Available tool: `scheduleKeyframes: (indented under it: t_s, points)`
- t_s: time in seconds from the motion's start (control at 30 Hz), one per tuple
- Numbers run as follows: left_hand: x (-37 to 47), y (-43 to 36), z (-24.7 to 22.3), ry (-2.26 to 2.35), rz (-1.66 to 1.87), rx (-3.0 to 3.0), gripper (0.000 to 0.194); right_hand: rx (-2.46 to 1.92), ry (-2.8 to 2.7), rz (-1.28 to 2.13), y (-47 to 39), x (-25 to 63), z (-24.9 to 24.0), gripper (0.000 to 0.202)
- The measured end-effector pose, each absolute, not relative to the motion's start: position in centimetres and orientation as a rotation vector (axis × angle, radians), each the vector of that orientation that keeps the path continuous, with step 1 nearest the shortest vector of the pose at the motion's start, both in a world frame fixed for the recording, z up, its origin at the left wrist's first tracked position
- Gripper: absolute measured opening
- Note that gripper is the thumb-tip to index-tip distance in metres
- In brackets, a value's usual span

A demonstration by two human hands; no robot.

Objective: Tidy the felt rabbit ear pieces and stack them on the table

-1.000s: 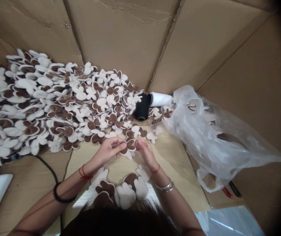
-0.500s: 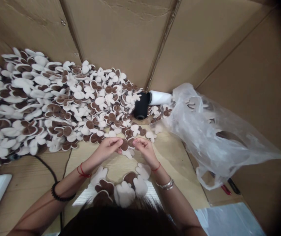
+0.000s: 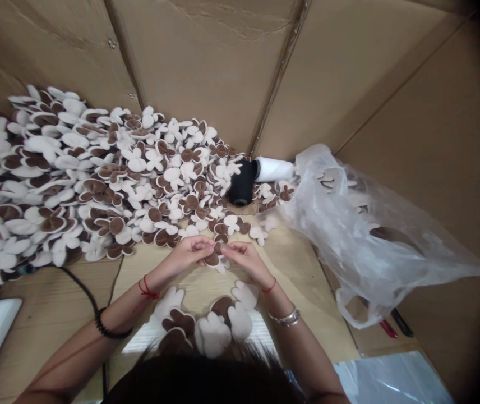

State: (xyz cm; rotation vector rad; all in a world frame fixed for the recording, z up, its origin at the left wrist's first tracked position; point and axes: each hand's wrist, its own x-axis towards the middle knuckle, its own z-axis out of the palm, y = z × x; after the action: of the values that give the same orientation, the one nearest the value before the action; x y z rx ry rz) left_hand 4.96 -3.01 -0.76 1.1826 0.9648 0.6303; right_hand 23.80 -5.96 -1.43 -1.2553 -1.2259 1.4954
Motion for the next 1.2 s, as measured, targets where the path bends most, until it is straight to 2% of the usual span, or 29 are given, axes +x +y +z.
scheduleKeyframes:
  t_s: [0.4,0.67,0.93,1.2]
  points:
    - [4.7,-2.9,-0.6,0.948,0.563,1.304,0.030,-1.270,-1.170,1.521,-5.9,23.7,-1.3,0.039]
    - [5.3,-3.8,-1.5,0.968,0.679,1.421,0.025,-1.187,-1.240,1.587,-6.3,23.4,-1.2,0.036]
    - [4.7,-2.8,-0.5,1.058,0.763,1.513,0.037,-1.169,-1.240,1.584,-6.4,23.2,-1.0,0.034]
    - [4.8,-4.1,0.9,1.147,0.672,1.682,0.026,-1.188,-1.250,1.555,-6.3,23.3,-1.2,0.038]
